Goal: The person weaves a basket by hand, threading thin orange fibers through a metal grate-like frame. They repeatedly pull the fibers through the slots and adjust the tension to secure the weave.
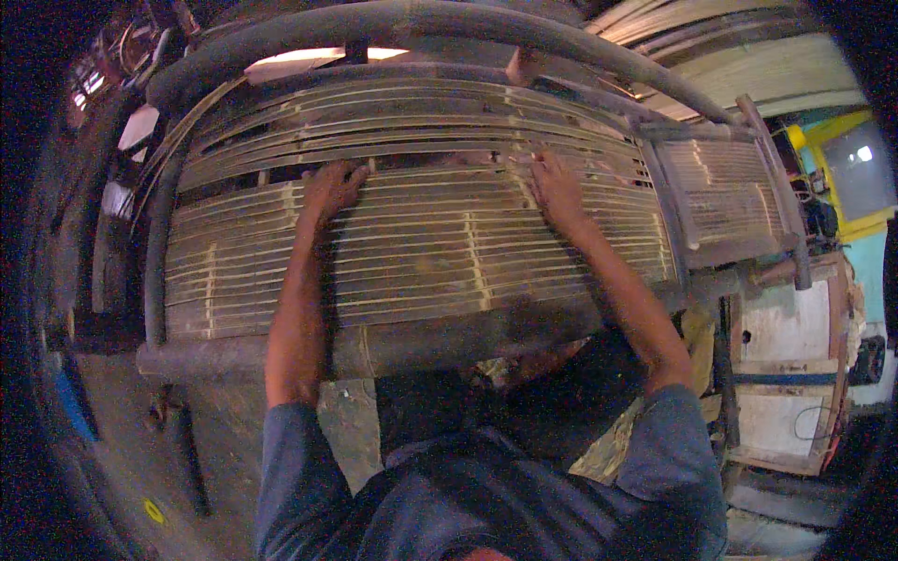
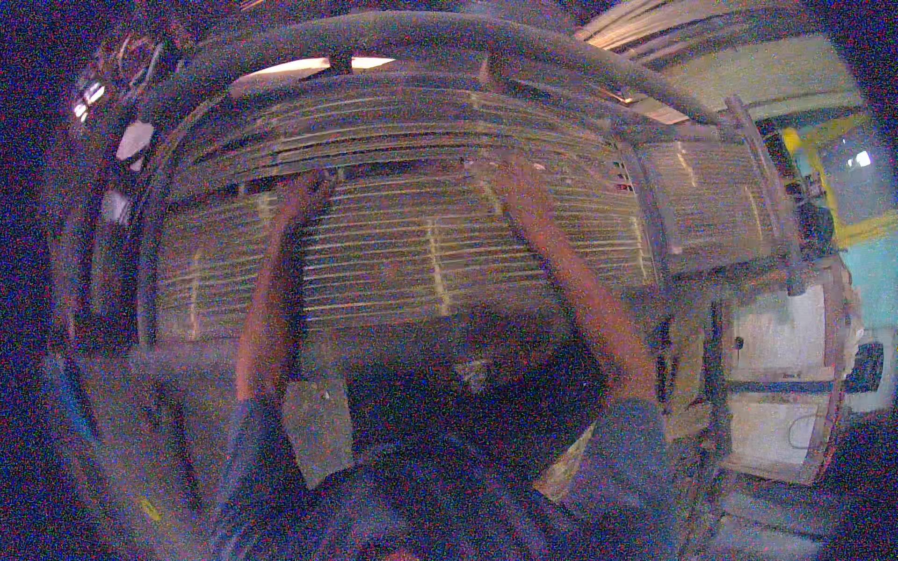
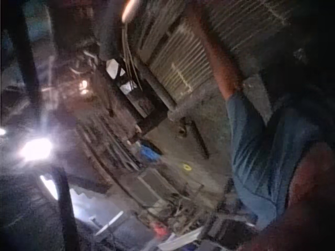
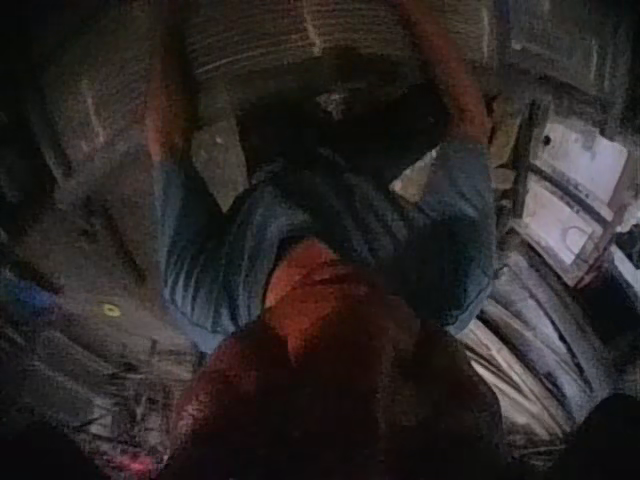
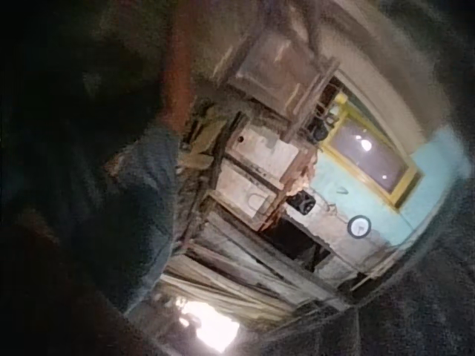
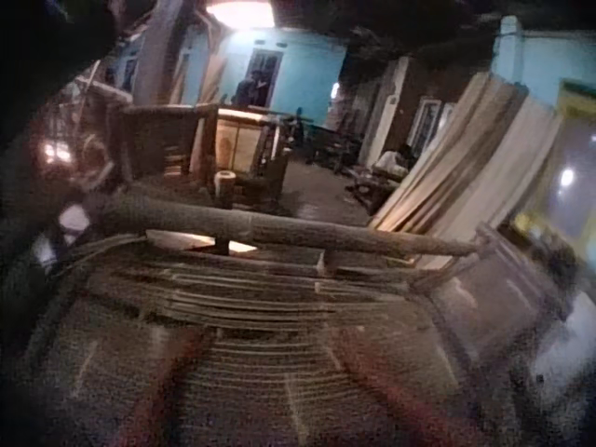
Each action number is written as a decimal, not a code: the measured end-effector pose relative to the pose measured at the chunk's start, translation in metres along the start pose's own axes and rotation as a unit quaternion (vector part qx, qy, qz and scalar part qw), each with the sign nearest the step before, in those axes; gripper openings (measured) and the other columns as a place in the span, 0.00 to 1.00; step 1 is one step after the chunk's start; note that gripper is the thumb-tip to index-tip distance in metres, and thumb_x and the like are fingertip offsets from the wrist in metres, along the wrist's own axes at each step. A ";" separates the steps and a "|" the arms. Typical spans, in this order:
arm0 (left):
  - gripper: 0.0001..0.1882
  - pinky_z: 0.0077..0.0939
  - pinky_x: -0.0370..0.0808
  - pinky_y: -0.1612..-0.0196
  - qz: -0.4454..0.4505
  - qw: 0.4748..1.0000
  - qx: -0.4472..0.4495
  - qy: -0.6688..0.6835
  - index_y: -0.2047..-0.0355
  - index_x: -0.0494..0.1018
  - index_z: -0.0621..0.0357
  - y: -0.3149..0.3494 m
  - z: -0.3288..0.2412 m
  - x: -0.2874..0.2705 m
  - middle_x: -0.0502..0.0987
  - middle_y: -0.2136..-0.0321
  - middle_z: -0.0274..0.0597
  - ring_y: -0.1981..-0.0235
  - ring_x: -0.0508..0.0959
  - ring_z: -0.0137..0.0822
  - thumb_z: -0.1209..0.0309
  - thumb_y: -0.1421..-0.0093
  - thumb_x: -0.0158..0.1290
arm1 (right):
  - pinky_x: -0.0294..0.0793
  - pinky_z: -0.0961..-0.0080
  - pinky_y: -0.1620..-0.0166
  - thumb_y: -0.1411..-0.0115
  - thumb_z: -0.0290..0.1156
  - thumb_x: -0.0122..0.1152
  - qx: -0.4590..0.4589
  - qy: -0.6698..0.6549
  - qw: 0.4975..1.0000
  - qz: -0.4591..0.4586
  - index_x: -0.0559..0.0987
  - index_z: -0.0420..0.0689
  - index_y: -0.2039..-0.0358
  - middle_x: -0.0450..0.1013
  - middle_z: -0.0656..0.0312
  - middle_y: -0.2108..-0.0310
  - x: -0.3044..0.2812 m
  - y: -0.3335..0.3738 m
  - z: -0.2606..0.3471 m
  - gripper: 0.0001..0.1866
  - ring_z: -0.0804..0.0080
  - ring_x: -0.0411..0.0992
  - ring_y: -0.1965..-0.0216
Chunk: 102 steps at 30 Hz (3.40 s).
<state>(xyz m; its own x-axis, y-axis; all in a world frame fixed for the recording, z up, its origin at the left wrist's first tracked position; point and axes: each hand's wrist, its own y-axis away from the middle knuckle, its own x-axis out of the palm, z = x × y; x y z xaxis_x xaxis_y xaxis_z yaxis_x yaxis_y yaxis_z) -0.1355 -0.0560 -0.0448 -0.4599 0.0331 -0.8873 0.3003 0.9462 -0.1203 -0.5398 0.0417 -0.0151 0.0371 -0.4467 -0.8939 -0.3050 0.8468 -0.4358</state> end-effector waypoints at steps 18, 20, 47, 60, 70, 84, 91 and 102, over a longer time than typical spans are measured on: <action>0.18 0.48 0.72 0.60 -0.056 0.990 0.126 -0.006 0.63 0.76 0.58 -0.039 -0.186 0.096 0.77 0.66 0.55 0.65 0.77 0.55 0.57 0.37 0.45 | 0.67 0.68 0.67 0.37 0.41 0.53 0.397 -0.091 0.884 0.229 0.77 0.39 0.63 0.72 0.51 0.75 -0.239 0.192 -0.035 0.17 0.63 0.68 0.74; 0.19 0.48 0.71 0.59 -0.050 0.994 0.090 -0.021 0.62 0.76 0.57 -0.038 -0.198 0.097 0.78 0.67 0.54 0.65 0.77 0.55 0.56 0.36 0.43 | 0.68 0.67 0.64 0.37 0.40 0.52 0.325 -0.133 0.931 0.100 0.76 0.37 0.62 0.74 0.47 0.71 -0.195 0.194 -0.069 0.17 0.58 0.71 0.71; 0.26 0.63 0.58 0.45 0.083 0.995 0.054 -0.002 0.47 0.68 0.48 -0.046 -0.198 0.098 0.75 0.54 0.51 0.51 0.74 0.52 0.47 0.37 0.38 | 0.71 0.60 0.54 0.37 0.36 0.50 0.092 -0.151 0.970 0.168 0.75 0.46 0.54 0.75 0.51 0.65 -0.047 -0.005 -0.027 0.14 0.54 0.73 0.59; 0.26 0.54 0.60 0.45 -0.036 0.999 -0.021 0.024 0.67 0.79 0.56 -0.043 -0.215 0.112 0.80 0.68 0.51 0.63 0.80 0.49 0.46 0.41 0.44 | 0.72 0.54 0.61 0.39 0.43 0.51 0.133 0.003 0.990 0.050 0.71 0.43 0.53 0.74 0.49 0.61 -0.021 -0.026 -0.065 0.19 0.50 0.73 0.58; 0.17 0.60 0.55 0.43 0.024 0.998 -0.058 0.022 0.64 0.78 0.52 -0.041 -0.208 0.096 0.80 0.64 0.50 0.60 0.79 0.50 0.54 0.44 0.49 | 0.73 0.64 0.72 0.41 0.49 0.52 0.238 -0.386 0.853 0.259 0.75 0.41 0.65 0.75 0.55 0.75 0.065 -0.072 -0.021 0.21 0.64 0.73 0.77; 0.21 0.66 0.49 0.42 -0.003 0.990 -0.118 0.081 0.53 0.73 0.54 -0.078 -0.186 0.145 0.78 0.56 0.44 0.53 0.76 0.47 0.58 0.43 0.48 | 0.63 0.82 0.82 0.36 0.51 0.46 0.388 -0.696 0.528 0.296 0.68 0.46 0.70 0.63 0.65 0.79 0.056 -0.056 -0.012 0.20 0.80 0.60 0.83; 0.19 0.42 0.68 0.56 -0.067 0.915 -0.083 0.390 0.68 0.81 0.56 -0.073 -0.178 0.125 0.81 0.70 0.41 0.69 0.79 0.42 0.54 0.45 0.54 | 0.69 0.74 0.77 0.34 0.46 0.44 0.370 -0.624 0.671 0.156 0.72 0.40 0.53 0.70 0.60 0.77 0.051 -0.036 -0.005 0.22 0.74 0.66 0.79; 0.14 0.28 0.73 0.65 0.037 0.766 -0.102 0.634 0.67 0.81 0.61 -0.062 -0.175 0.102 0.81 0.71 0.40 0.71 0.77 0.32 0.62 0.45 0.58 | 0.69 0.81 0.77 0.37 0.37 0.54 0.330 -0.573 0.744 0.100 0.78 0.40 0.58 0.71 0.65 0.77 0.007 -0.040 0.039 0.15 0.81 0.66 0.79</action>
<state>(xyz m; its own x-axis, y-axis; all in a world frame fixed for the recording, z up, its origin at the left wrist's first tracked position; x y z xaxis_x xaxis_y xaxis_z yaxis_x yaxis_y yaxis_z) -0.3469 -0.0549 -0.0500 -0.9287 0.2522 0.2719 0.2870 0.9531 0.0961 -0.4905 0.0161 -0.0077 0.9555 -0.0731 -0.2858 0.1055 0.9894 0.0998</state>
